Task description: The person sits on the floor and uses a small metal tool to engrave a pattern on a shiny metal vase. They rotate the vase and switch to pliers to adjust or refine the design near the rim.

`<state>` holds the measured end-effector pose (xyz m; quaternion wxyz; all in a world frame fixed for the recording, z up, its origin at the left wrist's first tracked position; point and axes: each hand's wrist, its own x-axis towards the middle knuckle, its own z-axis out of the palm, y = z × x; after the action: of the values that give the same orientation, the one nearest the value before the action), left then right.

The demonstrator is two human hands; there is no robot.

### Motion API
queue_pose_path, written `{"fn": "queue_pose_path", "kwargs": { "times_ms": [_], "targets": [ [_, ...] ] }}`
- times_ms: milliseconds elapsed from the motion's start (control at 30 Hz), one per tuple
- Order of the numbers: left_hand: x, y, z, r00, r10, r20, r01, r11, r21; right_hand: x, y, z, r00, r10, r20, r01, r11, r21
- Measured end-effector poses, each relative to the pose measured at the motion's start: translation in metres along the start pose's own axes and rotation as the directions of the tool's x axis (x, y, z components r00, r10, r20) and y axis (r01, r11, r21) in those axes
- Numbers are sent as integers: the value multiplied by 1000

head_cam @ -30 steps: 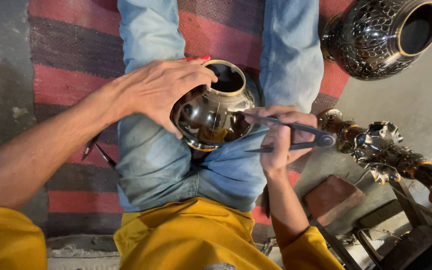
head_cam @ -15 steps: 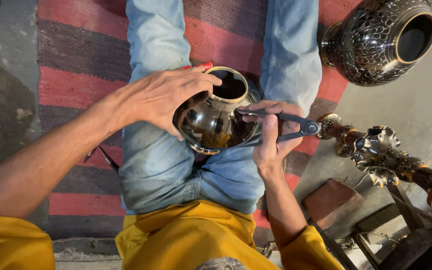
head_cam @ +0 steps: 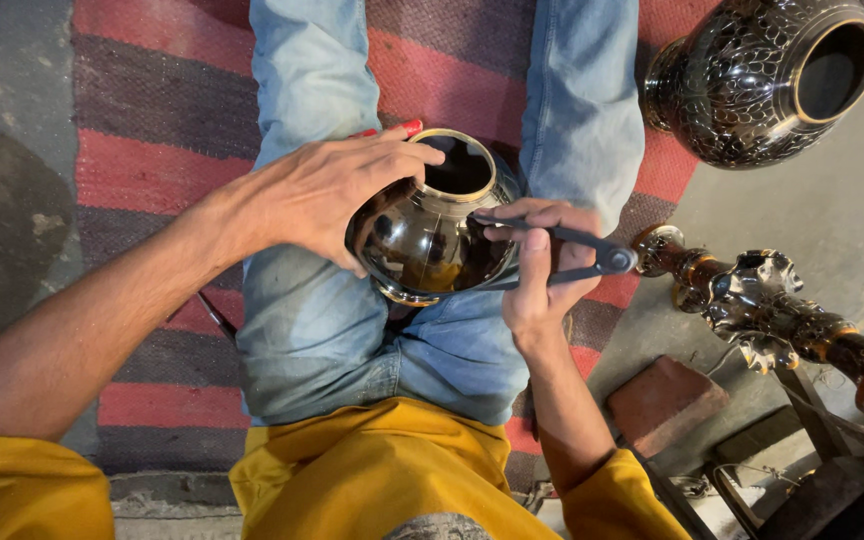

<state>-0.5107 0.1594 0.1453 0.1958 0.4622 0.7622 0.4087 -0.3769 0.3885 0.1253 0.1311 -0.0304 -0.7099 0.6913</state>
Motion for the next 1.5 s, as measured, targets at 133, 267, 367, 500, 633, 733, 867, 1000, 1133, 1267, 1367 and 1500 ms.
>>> {"fn": "queue_pose_path", "kwargs": {
  "times_ms": [133,267,367,500,633,733,867,1000,1133,1267,1367,1500],
  "targets": [
    [0,0,2,1000,14,-6,-14,1000,-4,-7,2,6,986,-165,32,167,981,-98],
    [-1,1,4,999,36,-31,-37,999,-13,-13,3,10,973,-228,43,232,964,-132],
    [-2,4,5,999,40,-36,-41,999,-13,-13,1,8,971,-230,71,238,961,-137],
    [-3,7,5,1000,11,-28,-11,1000,-8,-6,2,3,948,-294,123,310,940,-141],
    [-5,8,6,998,49,-47,-49,999,8,-2,-2,-2,941,-281,187,308,942,-135],
    [-6,9,9,998,48,-38,-48,999,18,-3,-6,-5,938,-269,217,297,948,-112],
    [-8,13,12,999,-7,-32,9,999,41,-2,-2,-11,944,-278,178,291,955,-52],
    [-12,33,23,989,-144,-42,150,962,226,-2,3,-46,958,-284,-36,285,958,21],
    [-4,72,59,910,-371,-188,410,873,263,-19,-1,-112,985,-140,-97,119,974,-194],
    [12,90,89,811,-503,-300,581,754,306,-43,5,-155,972,155,-179,-225,837,-498],
    [15,82,90,832,-481,-275,551,777,306,-53,10,-166,888,372,-269,-435,493,-754],
    [11,54,69,903,-365,-225,417,869,265,-52,20,-166,847,408,-341,-416,109,-903]
  ]
}}
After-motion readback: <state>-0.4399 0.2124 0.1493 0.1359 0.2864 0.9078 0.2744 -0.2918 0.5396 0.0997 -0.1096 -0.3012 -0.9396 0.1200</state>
